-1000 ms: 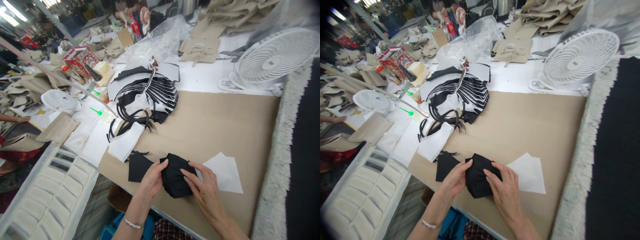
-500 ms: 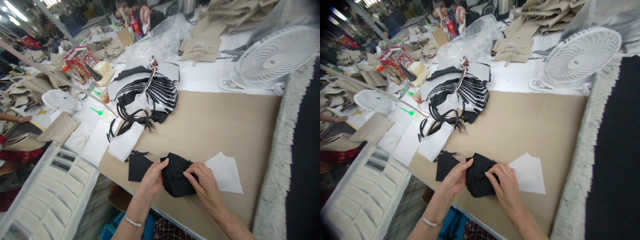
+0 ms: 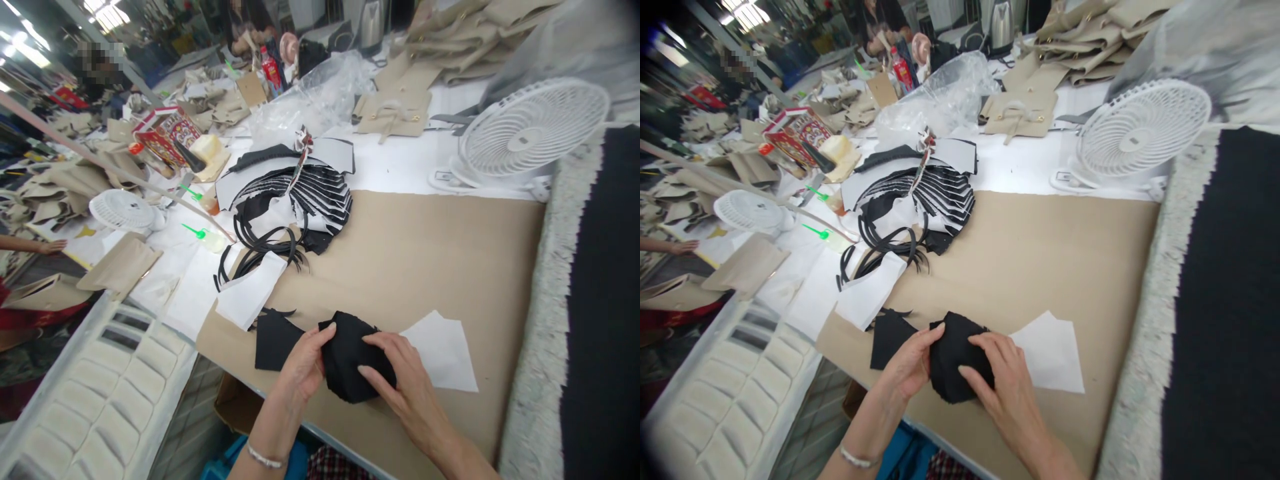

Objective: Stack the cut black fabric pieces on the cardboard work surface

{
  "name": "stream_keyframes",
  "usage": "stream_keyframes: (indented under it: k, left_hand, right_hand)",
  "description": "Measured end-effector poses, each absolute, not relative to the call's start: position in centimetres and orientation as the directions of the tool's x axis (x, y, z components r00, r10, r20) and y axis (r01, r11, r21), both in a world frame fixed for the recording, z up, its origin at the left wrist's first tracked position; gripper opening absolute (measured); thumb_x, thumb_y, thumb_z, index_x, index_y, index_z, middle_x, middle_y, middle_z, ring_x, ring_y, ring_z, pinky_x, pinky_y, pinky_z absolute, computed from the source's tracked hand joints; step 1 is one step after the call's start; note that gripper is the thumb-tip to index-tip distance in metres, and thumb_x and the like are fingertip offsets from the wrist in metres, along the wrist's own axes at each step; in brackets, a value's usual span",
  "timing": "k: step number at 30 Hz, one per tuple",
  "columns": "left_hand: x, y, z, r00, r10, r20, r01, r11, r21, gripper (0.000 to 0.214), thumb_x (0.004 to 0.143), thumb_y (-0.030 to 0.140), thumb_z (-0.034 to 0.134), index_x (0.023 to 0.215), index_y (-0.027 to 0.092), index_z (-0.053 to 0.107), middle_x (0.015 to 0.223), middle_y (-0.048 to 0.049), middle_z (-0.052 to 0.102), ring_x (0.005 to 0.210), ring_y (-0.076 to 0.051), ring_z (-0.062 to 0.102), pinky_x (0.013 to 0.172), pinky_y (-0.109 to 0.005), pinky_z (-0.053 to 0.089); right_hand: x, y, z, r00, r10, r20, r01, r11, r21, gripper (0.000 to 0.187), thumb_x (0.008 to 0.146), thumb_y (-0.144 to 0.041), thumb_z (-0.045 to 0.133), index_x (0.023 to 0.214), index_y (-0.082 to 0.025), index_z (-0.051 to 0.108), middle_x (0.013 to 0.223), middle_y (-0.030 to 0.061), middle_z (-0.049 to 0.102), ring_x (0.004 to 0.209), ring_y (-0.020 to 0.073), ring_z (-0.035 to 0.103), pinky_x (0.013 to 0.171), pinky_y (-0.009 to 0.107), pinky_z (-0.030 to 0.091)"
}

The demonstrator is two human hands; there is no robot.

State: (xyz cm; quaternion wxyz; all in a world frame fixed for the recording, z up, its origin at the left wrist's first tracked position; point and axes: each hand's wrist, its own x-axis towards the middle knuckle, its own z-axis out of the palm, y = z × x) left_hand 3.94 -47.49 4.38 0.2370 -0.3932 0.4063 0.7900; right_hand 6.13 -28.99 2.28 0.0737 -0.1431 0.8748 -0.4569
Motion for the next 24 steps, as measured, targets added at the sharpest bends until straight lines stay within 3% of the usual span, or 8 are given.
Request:
stream_keyframes:
  k: [3,6,8,10,12,15,18,24]
  left_hand:
    - [3.8,-46.2,6.3,-0.622,0.049,-0.781,-0.668,-0.553,0.498,0.035,0.068,0.033,0.080,0.093,0.010,0.070,0.088,-0.0111,0.074,0.089,-0.024,0.068,0.083,-0.031,0.051]
    - [3.6,-43.7,8.4,-0.681,0.114,-0.724,-0.653,-0.542,0.529,0.040,0.076,0.045,0.071,0.099,0.012,0.069,0.098,-0.0118,0.072,0.094,-0.023,0.065,0.077,-0.030,0.051]
    - [3.8,-41.4,9.3,-0.711,0.193,-0.676,-0.656,-0.529,0.538,0.043,0.082,0.050,0.062,0.103,0.013,0.067,0.109,-0.0138,0.068,0.100,-0.024,0.064,0.077,-0.032,0.052]
    - [4.4,-39.1,9.2,-0.734,0.237,-0.636,-0.660,-0.470,0.587,0.044,0.085,0.050,0.057,0.104,0.011,0.067,0.114,-0.0161,0.065,0.102,-0.025,0.063,0.080,-0.035,0.052]
    - [5.4,-37.1,7.9,-0.776,0.175,-0.605,-0.629,-0.262,0.731,0.038,0.084,0.044,0.058,0.100,0.011,0.068,0.108,-0.0161,0.067,0.097,-0.025,0.064,0.082,-0.038,0.052]
    - [7.6,-36.2,4.5,-0.915,-0.065,-0.399,-0.401,0.278,0.873,0.026,0.084,0.032,0.056,0.099,0.015,0.069,0.104,-0.0133,0.065,0.099,-0.025,0.060,0.091,-0.042,0.048]
    - [9.8,-37.9,0.9,-0.967,-0.221,-0.126,-0.241,0.638,0.731,0.030,0.087,0.029,0.050,0.111,0.019,0.066,0.116,-0.0132,0.058,0.113,-0.027,0.052,0.103,-0.048,0.039]
    - [11.8,-43.5,-2.9,-0.941,-0.318,0.120,-0.257,0.897,0.360,0.046,0.092,0.039,0.046,0.126,0.010,0.055,0.119,-0.0178,0.052,0.114,-0.030,0.047,0.100,-0.052,0.041]
  right_hand:
    - [7.5,-28.3,3.2,-0.939,-0.344,-0.023,-0.174,0.531,-0.829,0.059,0.086,-0.050,0.061,0.137,-0.031,0.039,0.133,0.0070,0.047,0.123,0.0244,0.045,0.101,0.042,0.041]
    - [8.5,-27.3,4.3,-0.952,-0.298,-0.067,-0.107,0.530,-0.842,0.081,0.079,-0.054,0.066,0.146,-0.028,0.026,0.143,0.0103,0.039,0.131,0.0269,0.040,0.106,0.043,0.039]
    - [8.8,-26.1,4.6,-0.976,-0.189,-0.109,-0.007,0.525,-0.851,0.080,0.079,-0.055,0.064,0.145,-0.024,0.028,0.143,0.0117,0.041,0.131,0.0278,0.041,0.105,0.043,0.040]
    - [8.7,-24.5,4.2,-0.979,0.013,-0.202,0.180,0.508,-0.842,0.071,0.081,-0.057,0.058,0.139,-0.021,0.036,0.137,0.0124,0.049,0.125,0.0284,0.049,0.102,0.044,0.043]
    - [8.5,-22.4,2.8,-0.926,0.205,-0.315,0.376,0.450,-0.810,0.064,0.082,-0.061,0.052,0.130,-0.020,0.045,0.125,0.0120,0.059,0.114,0.0288,0.057,0.097,0.044,0.045]
    - [8.3,-19.2,-0.1,-0.874,0.277,-0.398,0.482,0.400,-0.780,0.059,0.082,-0.062,0.048,0.120,-0.018,0.054,0.115,0.0117,0.065,0.106,0.0291,0.061,0.093,0.043,0.047]
    - [8.1,-17.1,-2.0,-0.880,0.250,-0.405,0.476,0.435,-0.765,0.052,0.083,-0.056,0.047,0.118,-0.018,0.055,0.111,0.0111,0.067,0.103,0.0278,0.063,0.088,0.040,0.048]
    - [6.9,-16.0,-1.5,-0.901,0.179,-0.396,0.409,0.655,-0.635,0.028,0.088,-0.039,0.045,0.106,-0.021,0.055,0.087,0.0067,0.069,0.078,0.0253,0.067,0.067,0.034,0.047]
